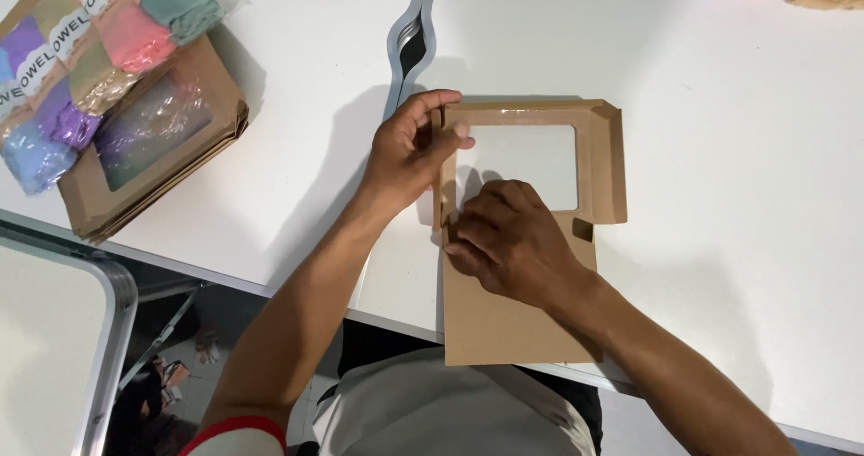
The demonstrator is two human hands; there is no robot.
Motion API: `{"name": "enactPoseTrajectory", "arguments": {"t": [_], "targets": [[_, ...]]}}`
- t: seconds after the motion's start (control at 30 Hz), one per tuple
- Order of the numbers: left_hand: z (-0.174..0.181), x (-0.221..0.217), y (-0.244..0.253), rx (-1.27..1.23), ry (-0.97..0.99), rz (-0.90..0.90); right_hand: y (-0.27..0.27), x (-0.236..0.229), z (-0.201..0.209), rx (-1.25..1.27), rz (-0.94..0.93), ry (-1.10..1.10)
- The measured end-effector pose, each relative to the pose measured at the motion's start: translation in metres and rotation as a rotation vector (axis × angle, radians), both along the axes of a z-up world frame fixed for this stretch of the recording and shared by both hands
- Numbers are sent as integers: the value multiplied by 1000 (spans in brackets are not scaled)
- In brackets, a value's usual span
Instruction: The person assembles a flat cardboard box by folding the side flaps and tucking them into the center. They then fold the top and bottom flaps to close the box and secure it with a piece of clear tape from a dispenser.
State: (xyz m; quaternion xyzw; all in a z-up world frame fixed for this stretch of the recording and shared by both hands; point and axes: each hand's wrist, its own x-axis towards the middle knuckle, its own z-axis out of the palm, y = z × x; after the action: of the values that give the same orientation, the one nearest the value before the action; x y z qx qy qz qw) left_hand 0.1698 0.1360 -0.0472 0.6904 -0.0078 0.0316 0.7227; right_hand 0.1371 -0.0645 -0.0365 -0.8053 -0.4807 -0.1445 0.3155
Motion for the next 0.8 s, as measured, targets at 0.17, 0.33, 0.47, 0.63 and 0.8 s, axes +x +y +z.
{"name": "enactPoseTrajectory", "arguments": {"t": [0.17, 0.33, 0.47, 0.63, 0.8], "targets": [[22, -5, -5, 82, 175, 36, -25, -28, 44, -119, 96, 77], [-6, -1, -5, 193, 19, 111, -76, -67, 40, -108, 192, 116], [7, -15, 0, 652, -182, 165, -127, -49, 28, -656, -196, 191], [66, -52, -1, 1055, -681, -90, -143, -10, 47, -200, -236, -34], [79, -95, -3, 1258, -738, -648, -147, -1, 43, -404, -1, -113]]}}
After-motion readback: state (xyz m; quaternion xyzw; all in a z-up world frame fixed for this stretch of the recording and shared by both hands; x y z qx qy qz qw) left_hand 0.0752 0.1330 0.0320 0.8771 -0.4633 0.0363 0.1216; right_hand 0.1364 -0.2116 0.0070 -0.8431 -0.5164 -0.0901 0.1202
